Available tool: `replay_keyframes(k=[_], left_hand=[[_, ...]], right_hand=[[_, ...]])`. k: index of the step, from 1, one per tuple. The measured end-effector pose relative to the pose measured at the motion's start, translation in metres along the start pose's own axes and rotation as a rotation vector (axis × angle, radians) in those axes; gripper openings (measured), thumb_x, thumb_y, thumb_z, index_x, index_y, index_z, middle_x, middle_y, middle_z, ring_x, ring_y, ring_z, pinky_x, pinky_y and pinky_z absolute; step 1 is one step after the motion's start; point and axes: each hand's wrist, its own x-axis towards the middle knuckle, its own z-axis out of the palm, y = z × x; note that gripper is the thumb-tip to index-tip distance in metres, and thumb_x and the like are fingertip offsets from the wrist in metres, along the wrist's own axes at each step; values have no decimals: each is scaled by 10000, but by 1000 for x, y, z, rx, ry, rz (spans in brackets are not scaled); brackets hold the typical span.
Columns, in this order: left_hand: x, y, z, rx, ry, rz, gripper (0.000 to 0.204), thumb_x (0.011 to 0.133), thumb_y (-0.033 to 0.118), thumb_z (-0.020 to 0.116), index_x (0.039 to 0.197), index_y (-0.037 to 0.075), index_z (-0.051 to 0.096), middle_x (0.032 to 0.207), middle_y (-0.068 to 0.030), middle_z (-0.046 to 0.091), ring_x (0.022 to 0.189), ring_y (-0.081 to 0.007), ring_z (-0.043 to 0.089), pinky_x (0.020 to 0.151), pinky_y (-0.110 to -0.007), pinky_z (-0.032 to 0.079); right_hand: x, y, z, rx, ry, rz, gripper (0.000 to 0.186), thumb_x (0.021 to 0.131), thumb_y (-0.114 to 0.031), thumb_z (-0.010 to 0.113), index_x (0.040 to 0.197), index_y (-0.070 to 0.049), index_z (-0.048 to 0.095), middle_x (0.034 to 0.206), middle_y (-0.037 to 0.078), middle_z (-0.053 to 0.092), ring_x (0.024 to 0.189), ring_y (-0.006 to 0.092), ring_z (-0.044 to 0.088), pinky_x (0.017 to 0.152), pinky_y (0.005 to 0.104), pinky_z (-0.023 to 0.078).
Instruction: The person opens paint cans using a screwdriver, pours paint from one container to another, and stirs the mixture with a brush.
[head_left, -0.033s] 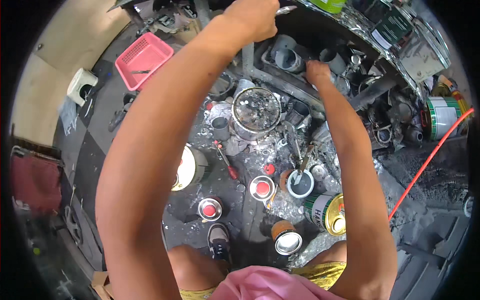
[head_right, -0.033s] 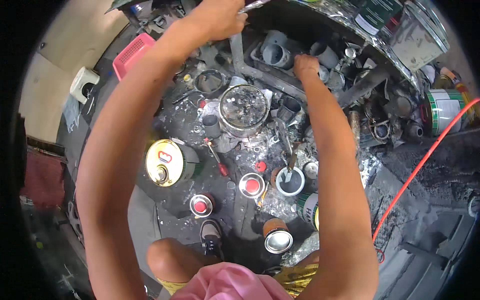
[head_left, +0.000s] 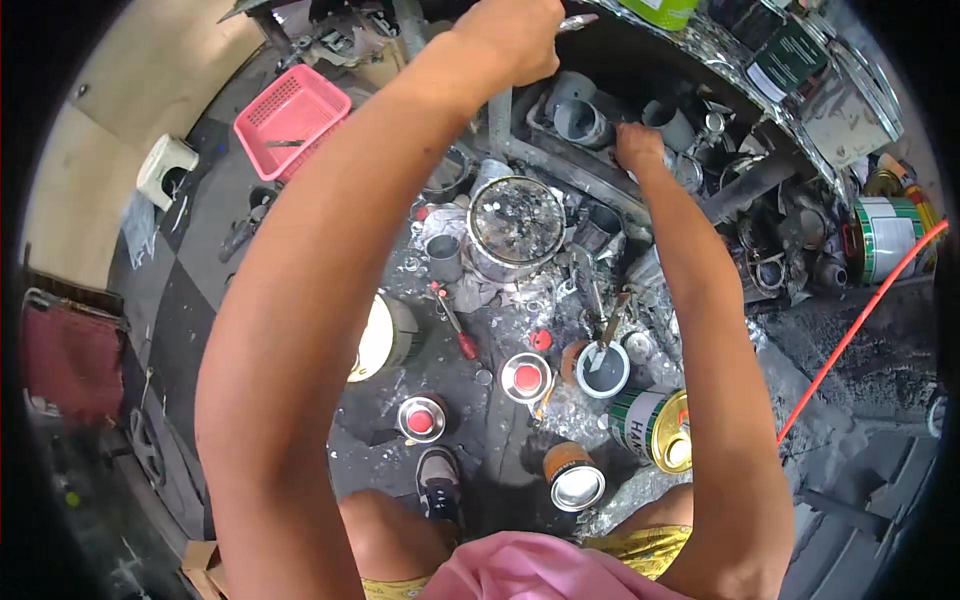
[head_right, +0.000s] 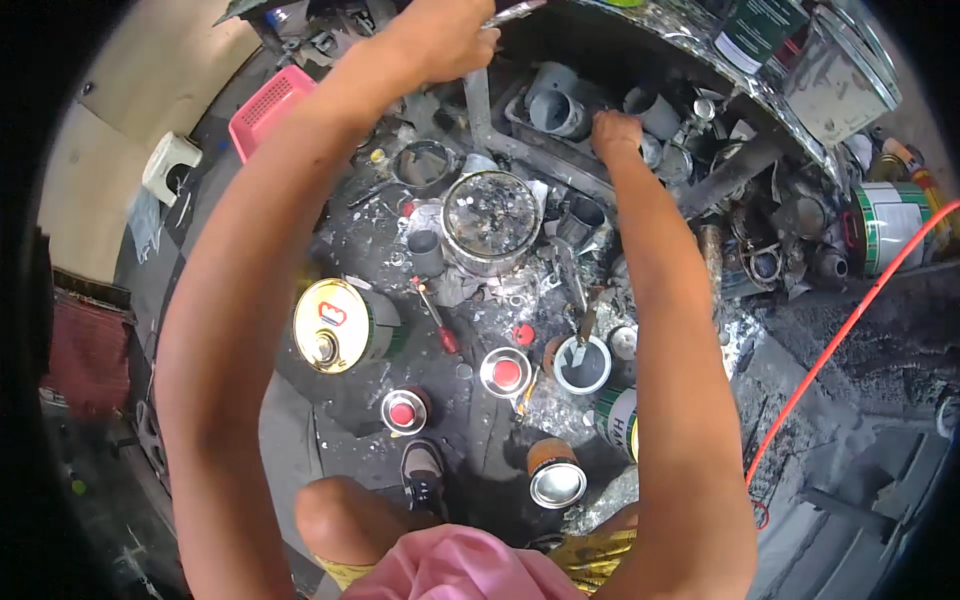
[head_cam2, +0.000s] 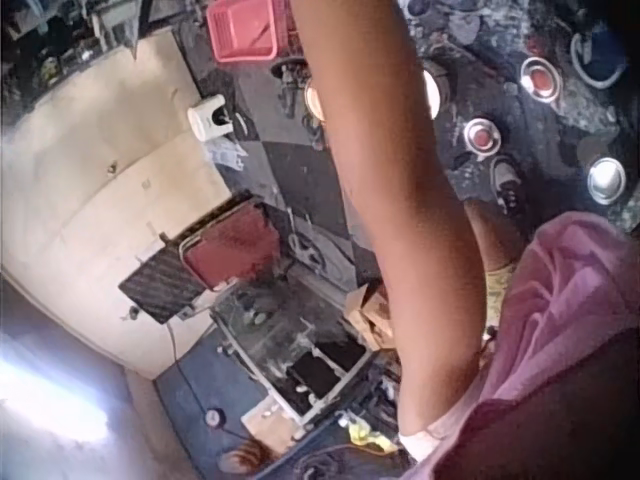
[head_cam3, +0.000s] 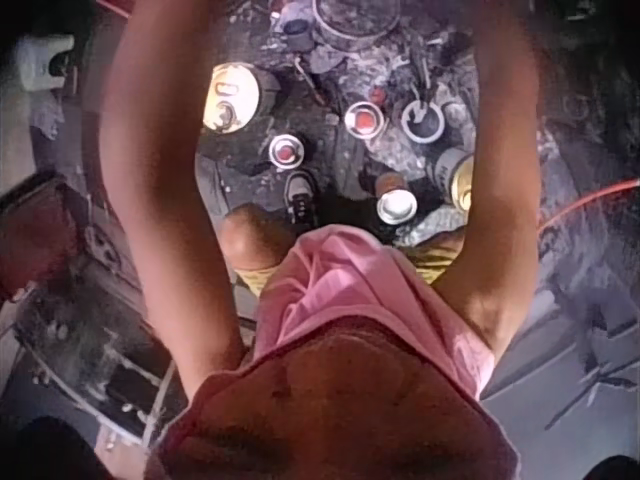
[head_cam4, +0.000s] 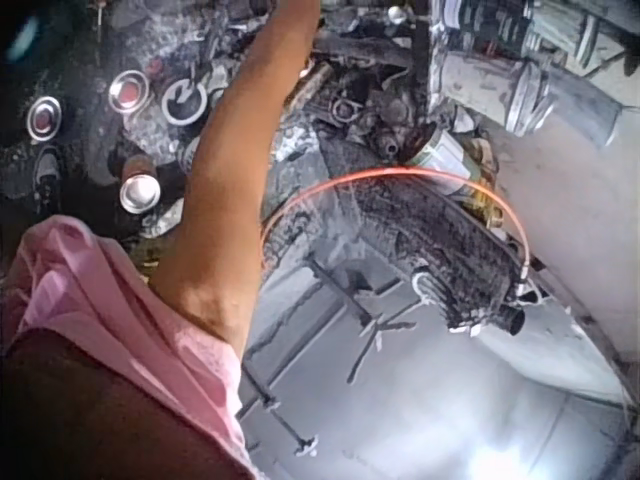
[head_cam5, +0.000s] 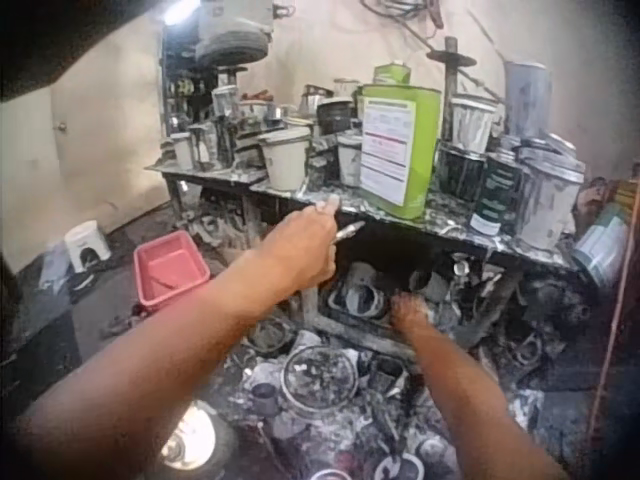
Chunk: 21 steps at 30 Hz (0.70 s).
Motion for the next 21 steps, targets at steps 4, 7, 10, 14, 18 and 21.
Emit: replay_keyframes(k=[4, 7, 10, 14, 18, 21], left_hand=[[-5, -6, -6, 28, -109, -85, 584, 796, 33, 569, 1314, -217, 468, 1021, -336, 671, 936, -426, 692, 847, -468, 562], [-1, 4, -12, -15, -105, -75, 581, 797, 33, 571, 1307, -226, 473, 1009, -342, 673, 937, -428, 691, 846, -467, 563], [-7, -4, -10, 25, -28, -4, 585, 799, 39, 575, 1307, -233, 475, 986, -335, 676, 932, -429, 691, 835, -463, 565], [2, -1, -7, 21, -101, -4, 583, 802, 45, 575, 1305, -234, 479, 979, -333, 674, 929, -430, 690, 837, -462, 565], [1, -2, -6, 41, -93, -47, 590, 795, 47, 571, 1304, -238, 481, 990, -340, 669, 926, -435, 686, 844, -472, 560], [-2, -4, -5, 55, -113, -65, 626, 794, 57, 580, 1331, -239, 454, 983, -328, 674, 928, -437, 681, 857, -474, 555]], right_hand=[[0, -28, -5, -63, 22, 44, 285, 992, -231, 520, 1178, -156, 722, 1218, 71, 722, 1143, 256, 694, 924, 406, 557], [13, -12, 8, -21, 17, 112, 288, 985, -230, 526, 1191, -159, 716, 1213, 69, 722, 1148, 254, 690, 908, 402, 563], [16, -26, 7, -72, 43, 88, 298, 974, -259, 548, 1186, -134, 716, 1178, 80, 731, 1121, 255, 700, 891, 387, 569], [20, -12, 7, -109, 155, 70, 303, 969, -287, 556, 1148, -102, 715, 1149, 124, 731, 1074, 279, 716, 885, 403, 576], [23, -13, -40, 165, 256, 142, 338, 966, -333, 561, 1085, -48, 699, 1105, 221, 717, 1019, 342, 721, 904, 456, 570], [16, -6, -59, 319, 245, 158, 387, 978, -353, 547, 1127, -22, 681, 1110, 254, 711, 1032, 397, 706, 905, 485, 561]])
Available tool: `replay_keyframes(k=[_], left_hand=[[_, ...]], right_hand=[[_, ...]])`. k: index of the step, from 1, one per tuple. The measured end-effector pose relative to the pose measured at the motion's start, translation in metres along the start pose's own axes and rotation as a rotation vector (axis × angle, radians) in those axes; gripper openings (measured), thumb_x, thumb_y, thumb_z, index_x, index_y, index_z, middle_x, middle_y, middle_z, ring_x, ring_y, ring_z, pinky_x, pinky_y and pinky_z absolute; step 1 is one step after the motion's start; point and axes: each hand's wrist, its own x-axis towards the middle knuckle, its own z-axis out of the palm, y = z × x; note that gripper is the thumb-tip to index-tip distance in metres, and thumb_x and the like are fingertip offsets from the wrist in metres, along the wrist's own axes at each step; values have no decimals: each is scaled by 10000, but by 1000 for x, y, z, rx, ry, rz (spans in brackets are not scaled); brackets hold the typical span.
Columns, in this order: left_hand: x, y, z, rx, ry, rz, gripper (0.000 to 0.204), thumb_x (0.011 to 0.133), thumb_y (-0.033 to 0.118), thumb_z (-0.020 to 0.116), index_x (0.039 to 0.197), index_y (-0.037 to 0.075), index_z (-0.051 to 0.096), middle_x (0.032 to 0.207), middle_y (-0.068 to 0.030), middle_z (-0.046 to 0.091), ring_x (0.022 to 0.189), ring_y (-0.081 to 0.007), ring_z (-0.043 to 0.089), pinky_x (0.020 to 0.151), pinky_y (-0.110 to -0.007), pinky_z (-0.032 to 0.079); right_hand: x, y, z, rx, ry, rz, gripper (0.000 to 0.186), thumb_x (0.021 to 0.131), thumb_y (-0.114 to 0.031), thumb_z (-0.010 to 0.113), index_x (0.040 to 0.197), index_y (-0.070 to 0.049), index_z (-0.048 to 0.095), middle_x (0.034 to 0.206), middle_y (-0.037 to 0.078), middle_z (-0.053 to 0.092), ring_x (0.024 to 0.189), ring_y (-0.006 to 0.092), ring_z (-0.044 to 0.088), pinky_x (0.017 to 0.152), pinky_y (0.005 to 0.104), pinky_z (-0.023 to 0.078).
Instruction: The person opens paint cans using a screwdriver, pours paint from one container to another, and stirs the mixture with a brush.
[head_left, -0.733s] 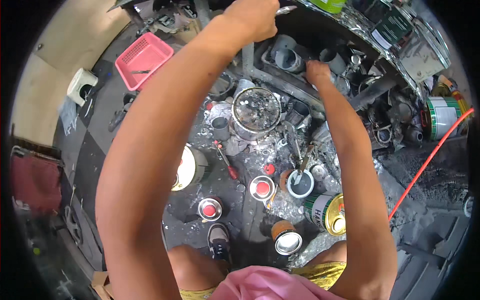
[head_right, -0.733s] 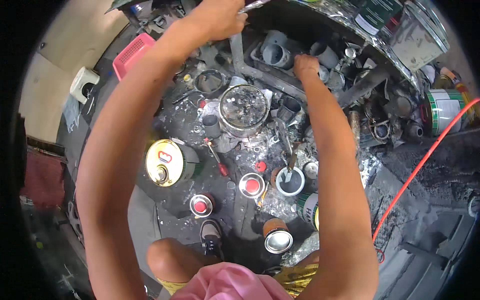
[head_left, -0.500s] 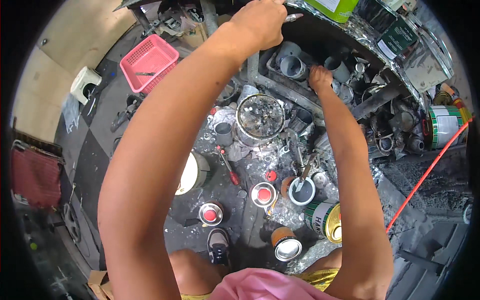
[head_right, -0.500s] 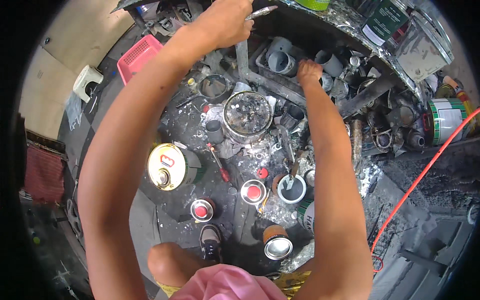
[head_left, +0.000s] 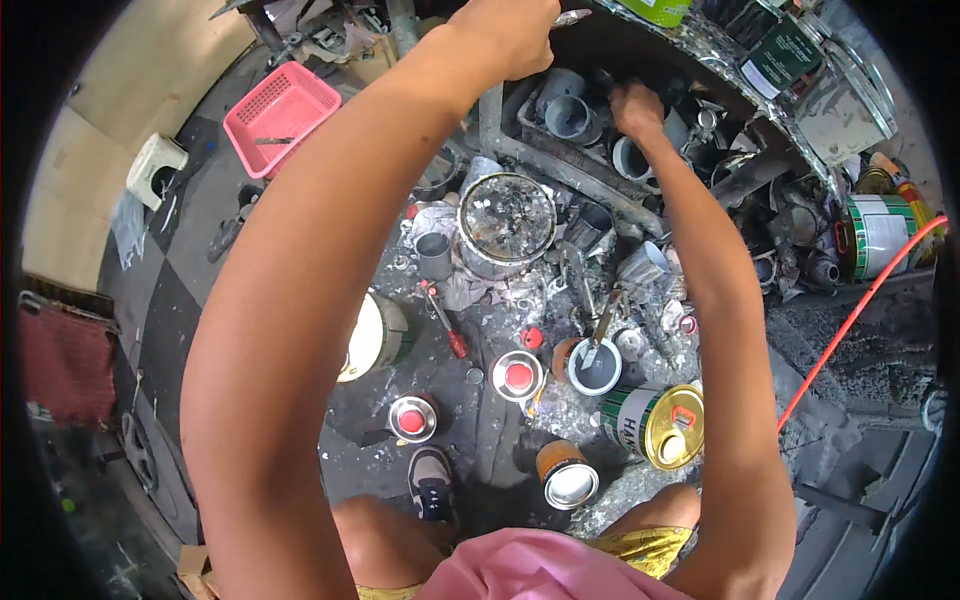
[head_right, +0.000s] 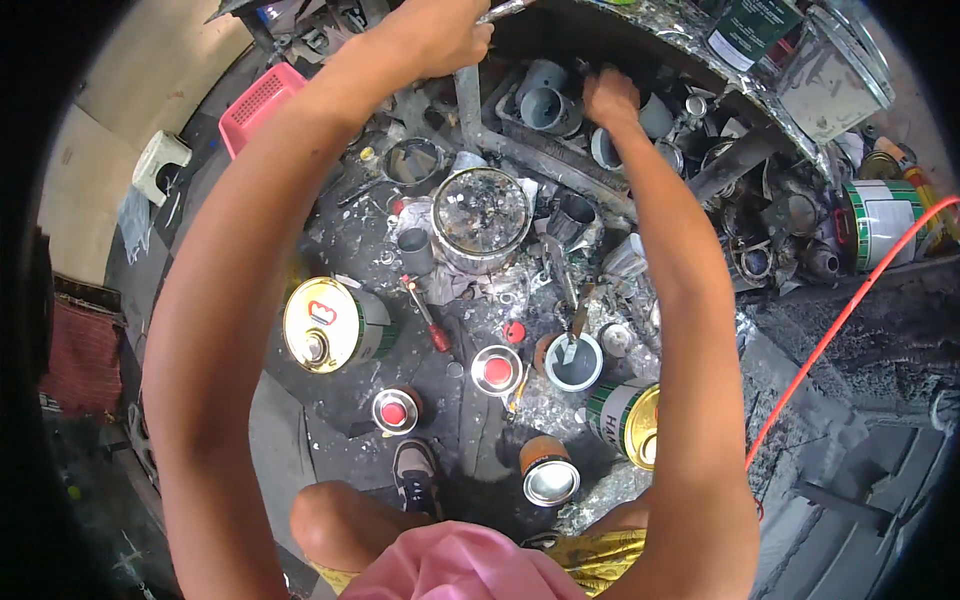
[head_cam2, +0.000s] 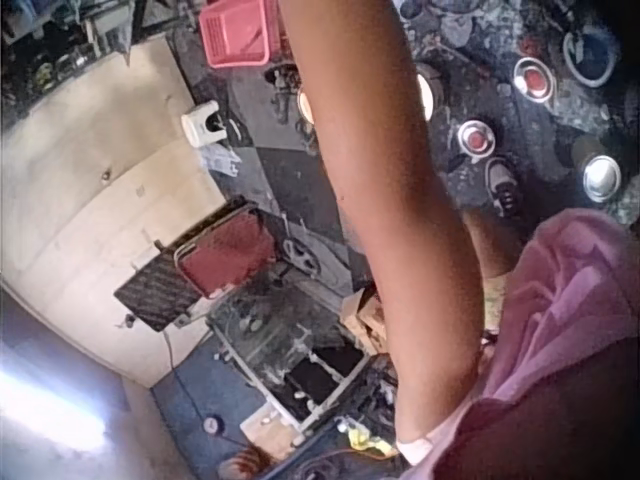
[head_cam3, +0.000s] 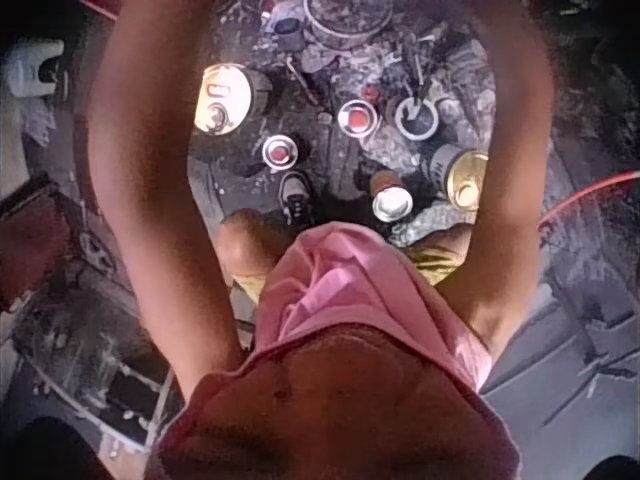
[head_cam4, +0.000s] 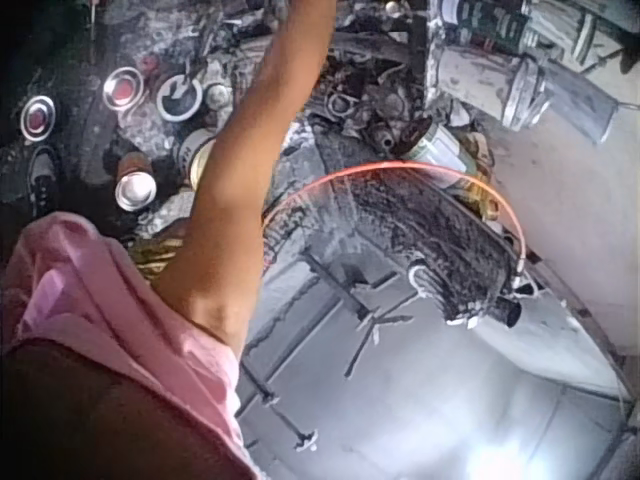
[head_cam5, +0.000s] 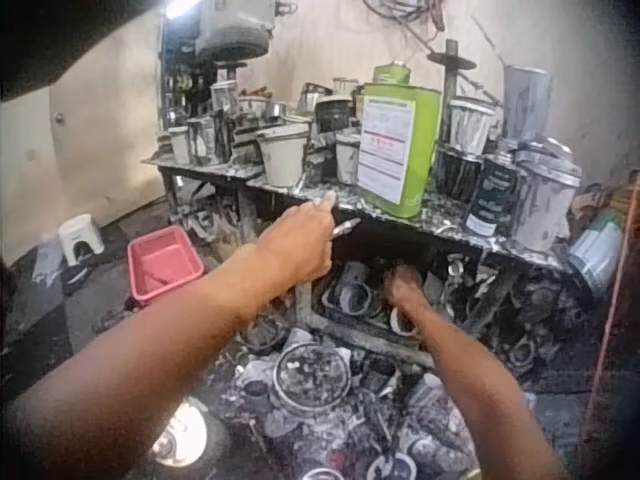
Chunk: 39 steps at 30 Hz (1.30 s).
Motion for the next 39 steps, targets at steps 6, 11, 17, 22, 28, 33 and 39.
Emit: replay_keyframes(k=[6, 11, 17, 22, 28, 33, 39], left_hand=[[-2, 9, -11, -85, -76, -60, 680, 818, 70, 583, 1402, -218, 389, 1014, -332, 674, 946, -436, 680, 863, -484, 552], [0, 1, 0, -24, -47, -34, 703, 834, 94, 596, 1423, -207, 359, 1009, -333, 673, 946, -445, 678, 843, -502, 548], [6, 6, -16, -109, -118, -76, 710, 852, 138, 614, 1454, -134, 354, 917, -336, 664, 876, -499, 654, 785, -529, 537], [18, -9, -23, -87, -312, -78, 359, 879, 194, 661, 1118, -72, 692, 1444, -263, 522, 1143, -456, 632, 957, -471, 533], [-42, 113, -44, -221, 168, 253, 194, 933, 175, 681, 924, -19, 700, 915, -168, 704, 862, -354, 676, 769, -446, 504], [-145, 238, -3, -1121, -784, -188, 270, 1024, 262, 602, 1069, 28, 729, 974, -48, 728, 851, -117, 665, 754, -301, 528], [-237, 365, 68, -1185, -1081, -467, 326, 1036, 350, 571, 1044, 55, 709, 1050, -44, 710, 852, -140, 638, 734, -308, 535]], right_hand=[[-75, 21, -49, 747, 140, 33, 373, 1005, -336, 574, 1255, -73, 662, 1097, 211, 715, 961, 333, 725, 849, 427, 564], [-177, 32, -107, 1221, 147, -80, 388, 1030, -222, 618, 1356, -12, 601, 994, 85, 694, 857, 112, 648, 819, 276, 531], [-357, 81, -203, 1717, 150, 219, 516, 1020, -276, 576, 1393, 68, 482, 1180, 172, 657, 973, 224, 662, 906, 383, 522], [-488, 56, -250, 1259, -333, 286, 464, 909, -149, 763, 1308, -90, 535, 988, -14, 580, 843, 92, 549, 756, 283, 489], [-596, 64, -194, 1275, -264, 594, 368, 946, -177, 741, 1244, -57, 561, 934, 54, 640, 794, 130, 591, 701, 326, 497], [-605, 107, -203, 816, -58, 523, 301, 947, -163, 692, 1161, -43, 518, 973, 220, 662, 861, 401, 672, 729, 468, 518], [-575, 208, -140, 380, 159, 418, 364, 961, -288, 663, 1180, -59, 482, 952, 258, 638, 899, 513, 625, 753, 571, 482]])
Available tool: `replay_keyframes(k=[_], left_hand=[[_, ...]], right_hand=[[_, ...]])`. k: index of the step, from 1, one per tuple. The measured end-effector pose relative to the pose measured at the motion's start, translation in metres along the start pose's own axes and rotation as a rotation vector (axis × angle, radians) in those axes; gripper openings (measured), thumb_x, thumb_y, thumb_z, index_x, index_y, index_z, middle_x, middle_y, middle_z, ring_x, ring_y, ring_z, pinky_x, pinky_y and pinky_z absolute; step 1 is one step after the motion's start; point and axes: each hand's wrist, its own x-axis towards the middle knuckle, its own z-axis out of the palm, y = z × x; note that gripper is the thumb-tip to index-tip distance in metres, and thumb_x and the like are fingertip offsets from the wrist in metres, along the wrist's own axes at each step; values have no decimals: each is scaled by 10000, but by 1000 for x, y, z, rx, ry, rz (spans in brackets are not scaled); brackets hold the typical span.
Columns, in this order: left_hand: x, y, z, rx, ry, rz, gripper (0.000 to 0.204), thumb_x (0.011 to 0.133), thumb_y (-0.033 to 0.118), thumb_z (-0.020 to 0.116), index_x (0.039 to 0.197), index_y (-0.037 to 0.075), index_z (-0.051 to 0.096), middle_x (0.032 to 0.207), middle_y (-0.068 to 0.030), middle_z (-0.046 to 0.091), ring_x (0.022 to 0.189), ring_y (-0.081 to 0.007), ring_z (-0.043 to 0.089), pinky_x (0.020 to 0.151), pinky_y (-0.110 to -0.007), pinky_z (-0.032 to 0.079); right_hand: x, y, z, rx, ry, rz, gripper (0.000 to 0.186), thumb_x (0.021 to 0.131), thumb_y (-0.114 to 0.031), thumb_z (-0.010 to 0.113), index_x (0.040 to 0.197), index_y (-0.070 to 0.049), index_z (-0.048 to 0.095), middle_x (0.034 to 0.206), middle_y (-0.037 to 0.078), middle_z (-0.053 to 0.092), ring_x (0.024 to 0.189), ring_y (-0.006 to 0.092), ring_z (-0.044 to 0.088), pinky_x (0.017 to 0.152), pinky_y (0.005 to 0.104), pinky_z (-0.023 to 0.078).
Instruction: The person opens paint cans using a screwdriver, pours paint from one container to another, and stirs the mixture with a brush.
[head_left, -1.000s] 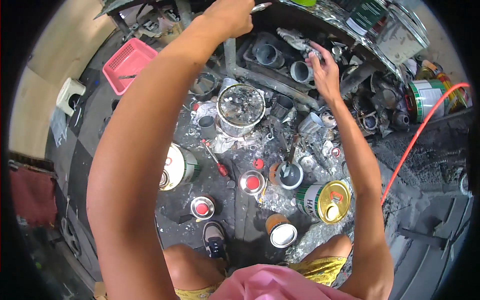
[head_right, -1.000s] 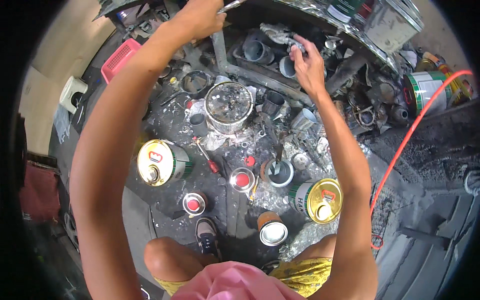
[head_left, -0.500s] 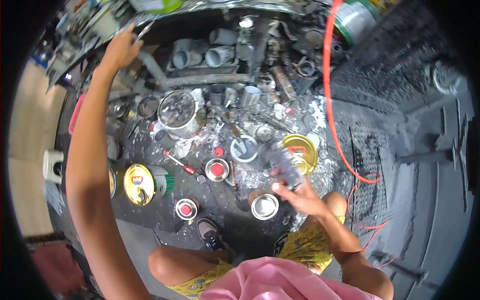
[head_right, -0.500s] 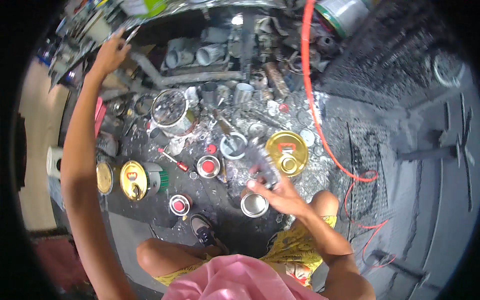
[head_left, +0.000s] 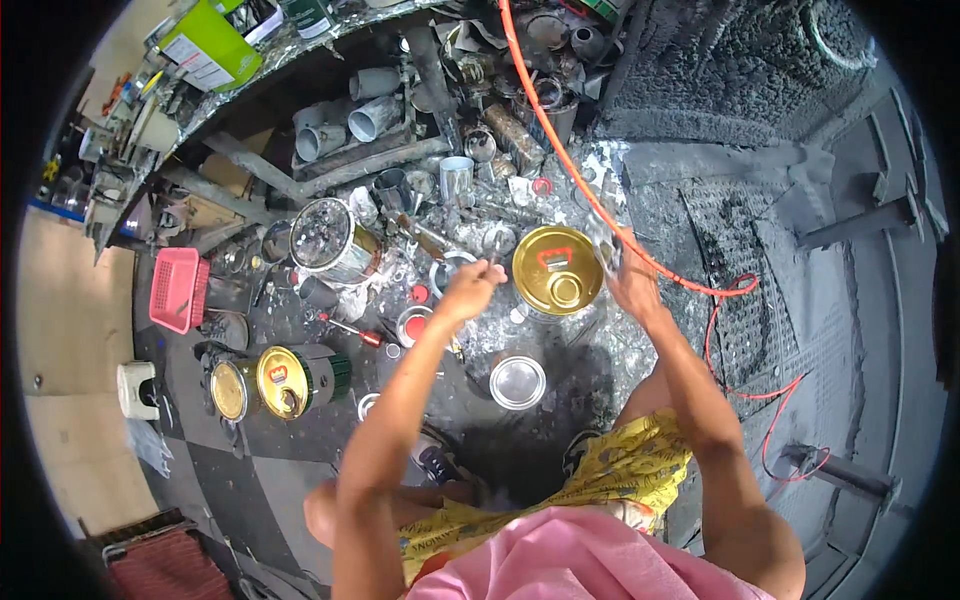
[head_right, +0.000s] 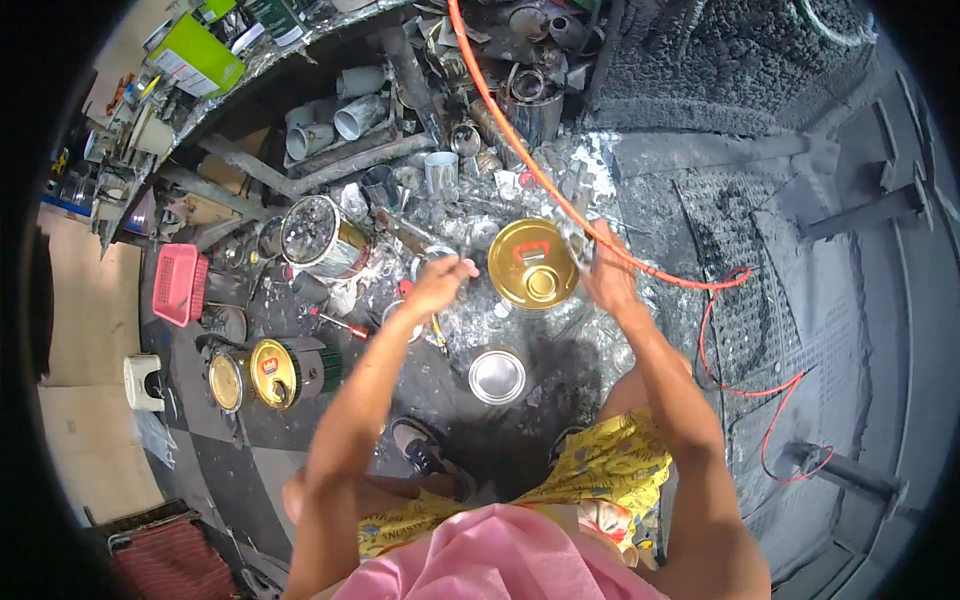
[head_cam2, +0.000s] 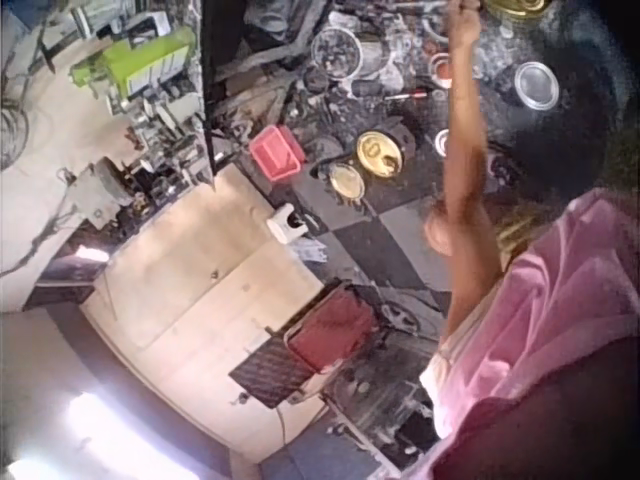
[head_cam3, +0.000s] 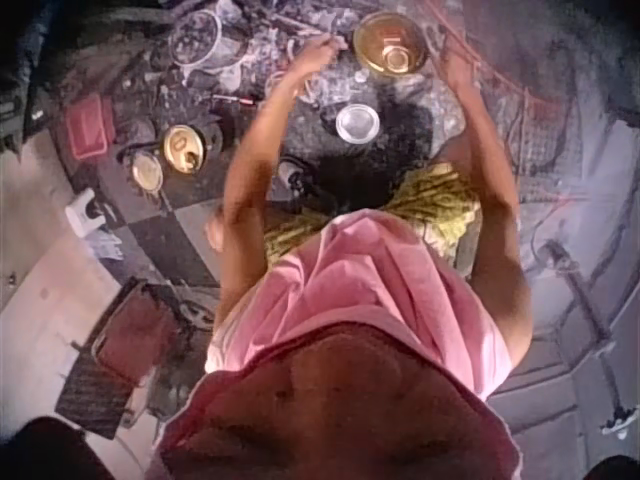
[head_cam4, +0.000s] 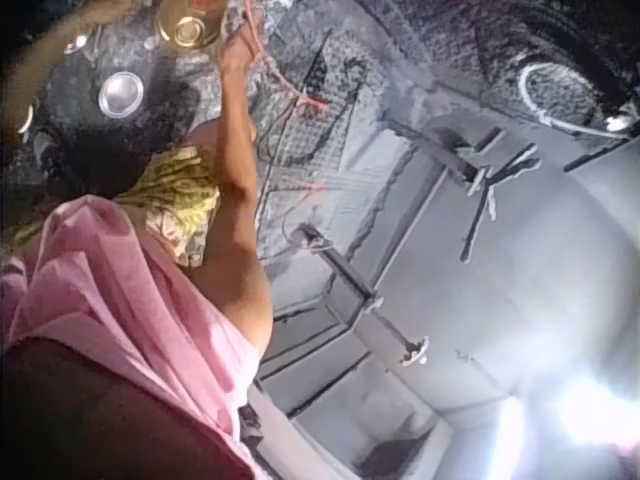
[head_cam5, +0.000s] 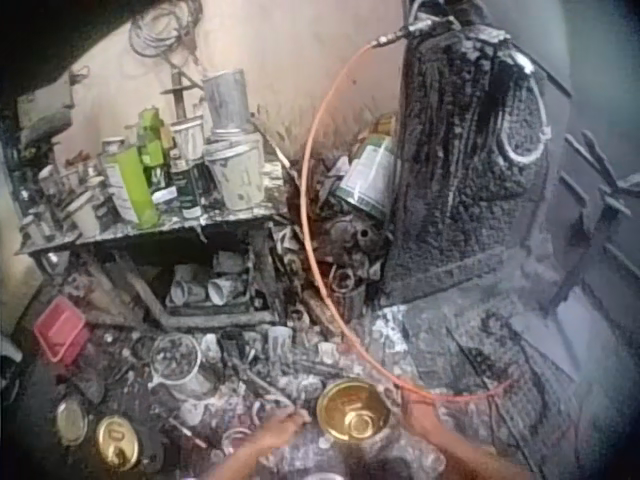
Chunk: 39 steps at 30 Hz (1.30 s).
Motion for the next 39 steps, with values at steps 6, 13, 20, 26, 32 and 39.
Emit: replay_keyframes(k=[6, 13, 20, 26, 32, 39], left_hand=[[-16, -35, 88, -692, 76, -193, 336, 1042, 394, 574, 1113, 85, 687, 1155, -27, 673, 1002, -153, 609, 753, -391, 547], [-13, -10, 112, -727, 209, -91, 289, 1034, 362, 591, 1053, 95, 701, 1017, 3, 697, 749, -102, 514, 736, -294, 475], [8, -31, 41, -316, 245, 29, 297, 1022, 297, 614, 1055, 26, 731, 960, -20, 713, 897, -97, 601, 807, -267, 471], [13, -35, 35, -141, 135, 162, 293, 1029, 297, 616, 1059, 29, 731, 982, -18, 718, 915, -90, 596, 833, -266, 472], [-16, -18, 17, -437, 421, 190, 293, 1003, 332, 665, 987, 43, 709, 824, -37, 701, 675, -71, 629, 576, -252, 537], [-8, -33, 35, -579, 449, 260, 231, 1025, 209, 633, 1165, 32, 681, 1003, -83, 724, 816, -110, 679, 725, -261, 597]], right_hand=[[17, 53, 59, 432, -230, 458, 516, 938, -452, 699, 1229, -58, 537, 1208, 194, 656, 1199, 287, 594, 990, 446, 444], [10, 89, 73, 114, -45, 307, 412, 941, -338, 733, 1193, -37, 609, 1027, 120, 690, 966, 192, 671, 844, 358, 538], [-93, -20, 63, 977, -165, 875, 424, 996, -220, 660, 1306, -34, 438, 1136, 145, 625, 841, 288, 724, 707, 402, 656], [-141, -3, 79, 607, -79, 732, 321, 914, -178, 725, 1106, -36, 511, 885, 180, 677, 689, 304, 714, 624, 466, 552], [-86, -40, -1, 138, -91, 231, 322, 810, -69, 690, 1080, -45, 517, 915, 241, 653, 847, 477, 633, 731, 532, 487], [-39, -15, 15, 193, -75, 178, 406, 835, -120, 720, 1182, -47, 523, 1032, 261, 666, 961, 494, 640, 815, 514, 505]])
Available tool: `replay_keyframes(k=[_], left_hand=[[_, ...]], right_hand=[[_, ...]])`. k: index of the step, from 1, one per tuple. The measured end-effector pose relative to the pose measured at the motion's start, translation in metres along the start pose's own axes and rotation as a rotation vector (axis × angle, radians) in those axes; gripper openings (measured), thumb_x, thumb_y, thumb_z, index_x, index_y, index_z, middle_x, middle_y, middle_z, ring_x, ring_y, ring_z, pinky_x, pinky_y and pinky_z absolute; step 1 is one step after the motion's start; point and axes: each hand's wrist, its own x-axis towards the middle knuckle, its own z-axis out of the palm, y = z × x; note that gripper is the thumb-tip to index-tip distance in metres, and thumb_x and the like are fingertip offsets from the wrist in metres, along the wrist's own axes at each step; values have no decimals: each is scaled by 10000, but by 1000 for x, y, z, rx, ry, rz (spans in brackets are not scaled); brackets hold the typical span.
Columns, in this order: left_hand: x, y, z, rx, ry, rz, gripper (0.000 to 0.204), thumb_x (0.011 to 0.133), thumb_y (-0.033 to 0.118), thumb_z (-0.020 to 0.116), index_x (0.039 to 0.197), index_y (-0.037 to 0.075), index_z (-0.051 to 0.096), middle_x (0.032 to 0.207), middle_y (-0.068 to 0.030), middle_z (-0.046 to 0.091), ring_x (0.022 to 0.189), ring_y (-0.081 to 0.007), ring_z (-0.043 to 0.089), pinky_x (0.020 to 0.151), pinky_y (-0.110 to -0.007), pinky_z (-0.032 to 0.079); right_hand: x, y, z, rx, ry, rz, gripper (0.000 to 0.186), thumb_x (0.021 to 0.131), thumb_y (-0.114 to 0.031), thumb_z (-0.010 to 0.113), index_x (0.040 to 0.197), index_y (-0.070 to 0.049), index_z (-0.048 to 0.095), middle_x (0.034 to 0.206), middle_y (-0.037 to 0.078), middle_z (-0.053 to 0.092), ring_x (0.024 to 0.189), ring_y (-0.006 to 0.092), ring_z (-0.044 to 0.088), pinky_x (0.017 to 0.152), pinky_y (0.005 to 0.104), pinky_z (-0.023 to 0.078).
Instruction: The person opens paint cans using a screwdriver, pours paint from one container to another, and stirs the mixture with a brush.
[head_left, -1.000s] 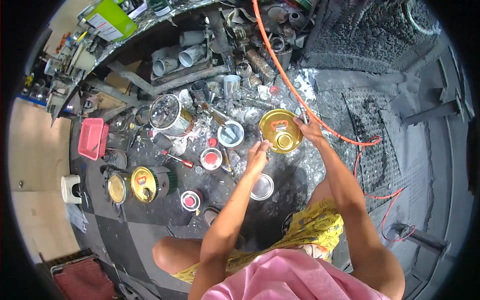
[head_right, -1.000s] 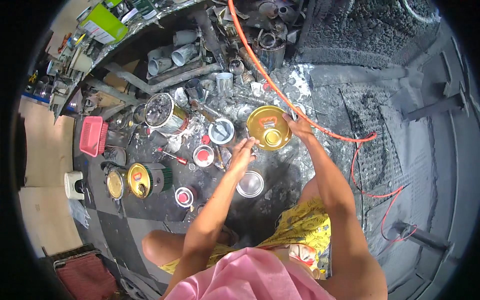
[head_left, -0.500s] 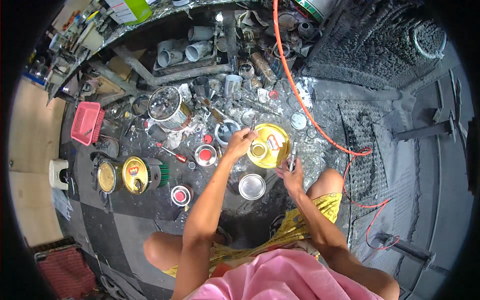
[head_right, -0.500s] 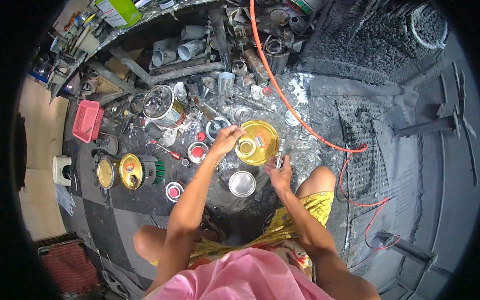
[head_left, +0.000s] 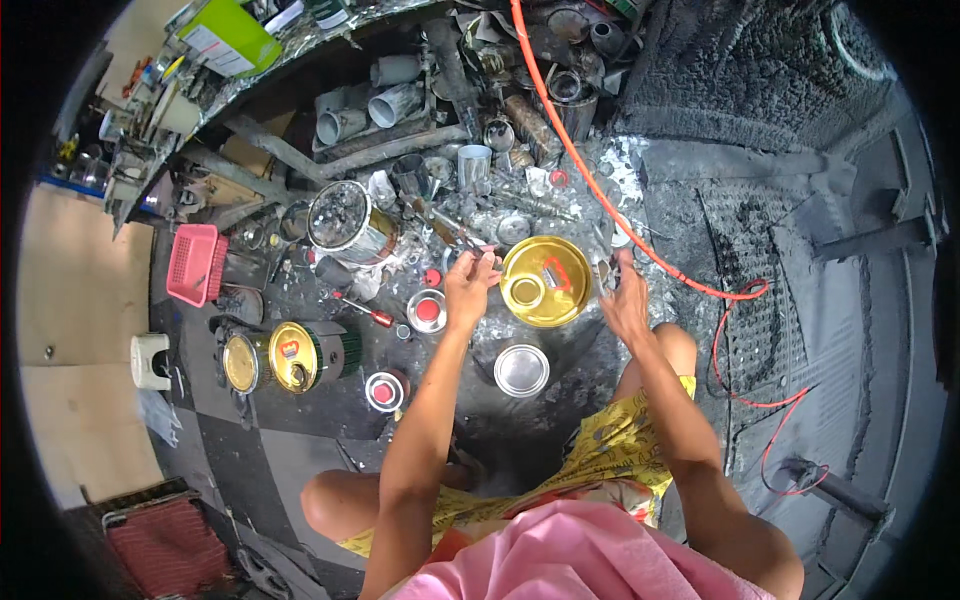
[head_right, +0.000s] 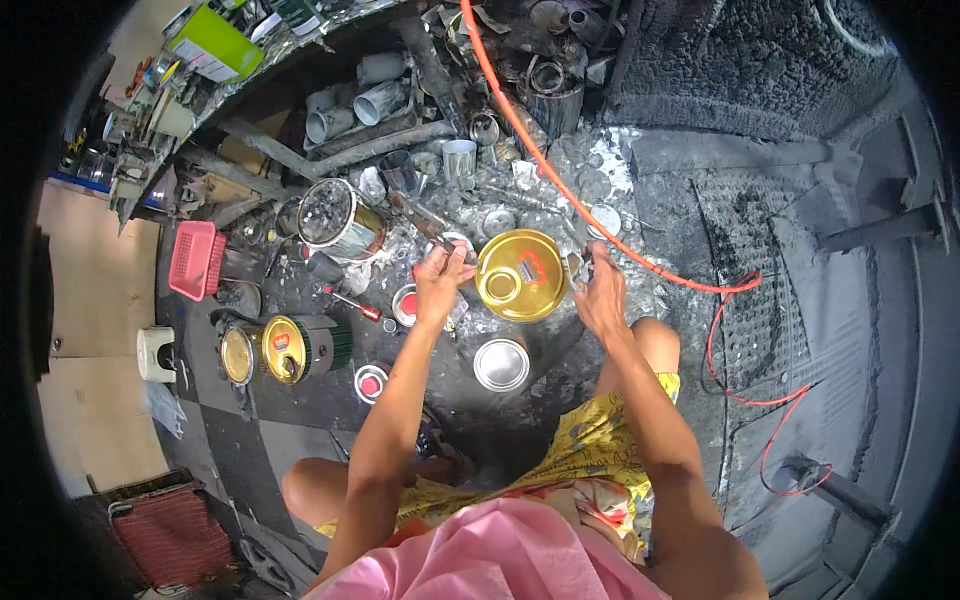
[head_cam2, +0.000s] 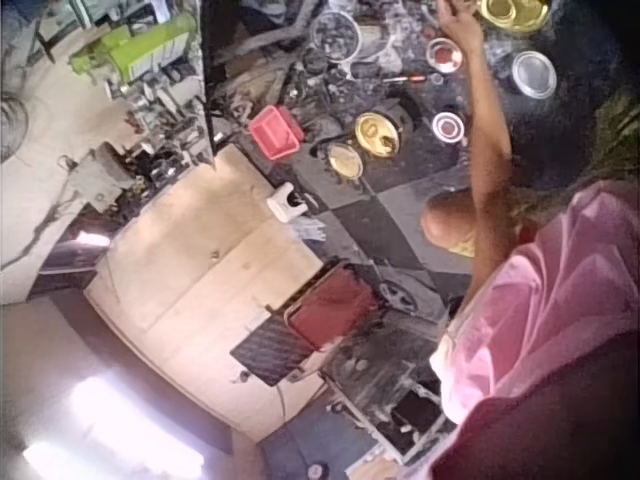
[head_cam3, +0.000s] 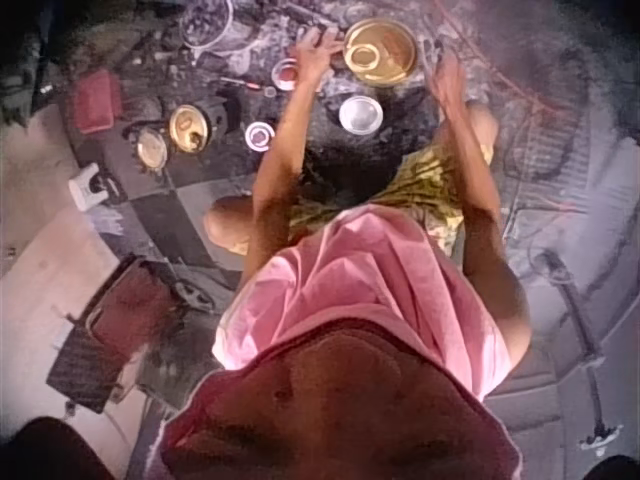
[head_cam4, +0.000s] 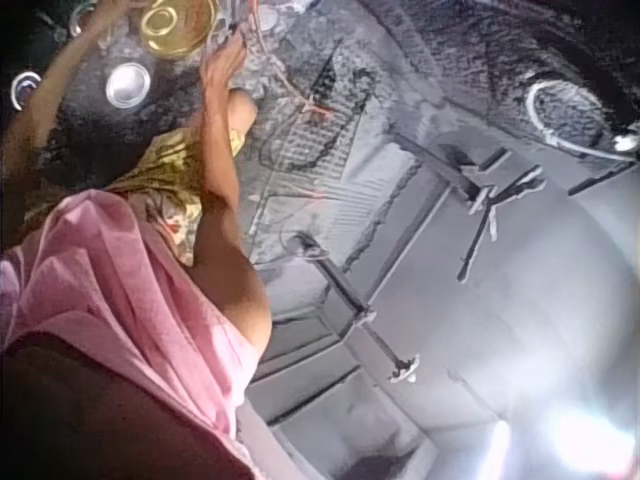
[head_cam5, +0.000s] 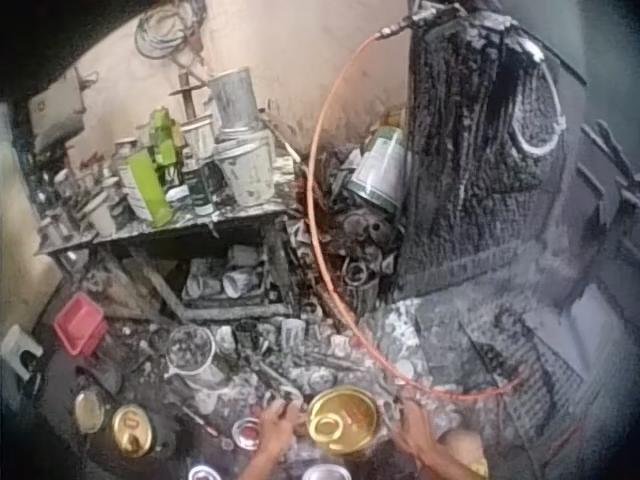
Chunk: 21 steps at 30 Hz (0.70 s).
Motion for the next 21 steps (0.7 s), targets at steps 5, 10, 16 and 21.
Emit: replay_keyframes(k=[5, 10, 16, 21], left_hand=[[1, -9, 1, -20, 87, -27, 284, 1036, 269, 622, 1213, 48, 644, 1069, -96, 743, 835, -120, 681, 777, -291, 583], [-9, -10, 0, 25, 107, -26, 282, 1049, 284, 596, 1205, 50, 626, 1071, -101, 738, 879, -142, 688, 785, -307, 583], [-19, 4, -8, 115, 90, -51, 312, 1061, 331, 560, 1191, 48, 585, 1066, -122, 733, 893, -172, 691, 781, -321, 583], [-43, 8, -16, 125, -7, -309, 305, 1057, 356, 561, 1145, 63, 564, 1010, -83, 714, 851, -155, 680, 779, -350, 586]], right_hand=[[1, -14, 19, 60, -3, 105, 419, 830, -185, 766, 1151, -54, 532, 1005, 260, 688, 938, 495, 656, 781, 528, 516], [8, -18, 24, 38, -5, 74, 393, 821, -172, 769, 1120, -65, 537, 993, 225, 691, 927, 474, 661, 764, 528, 519], [13, -20, 20, 26, -24, -25, 341, 820, -109, 727, 1106, -76, 545, 978, 193, 687, 945, 447, 661, 789, 516, 520], [23, -10, 21, 108, -46, 148, 370, 802, -87, 717, 1143, -87, 574, 1002, 198, 694, 938, 435, 668, 815, 514, 520]])
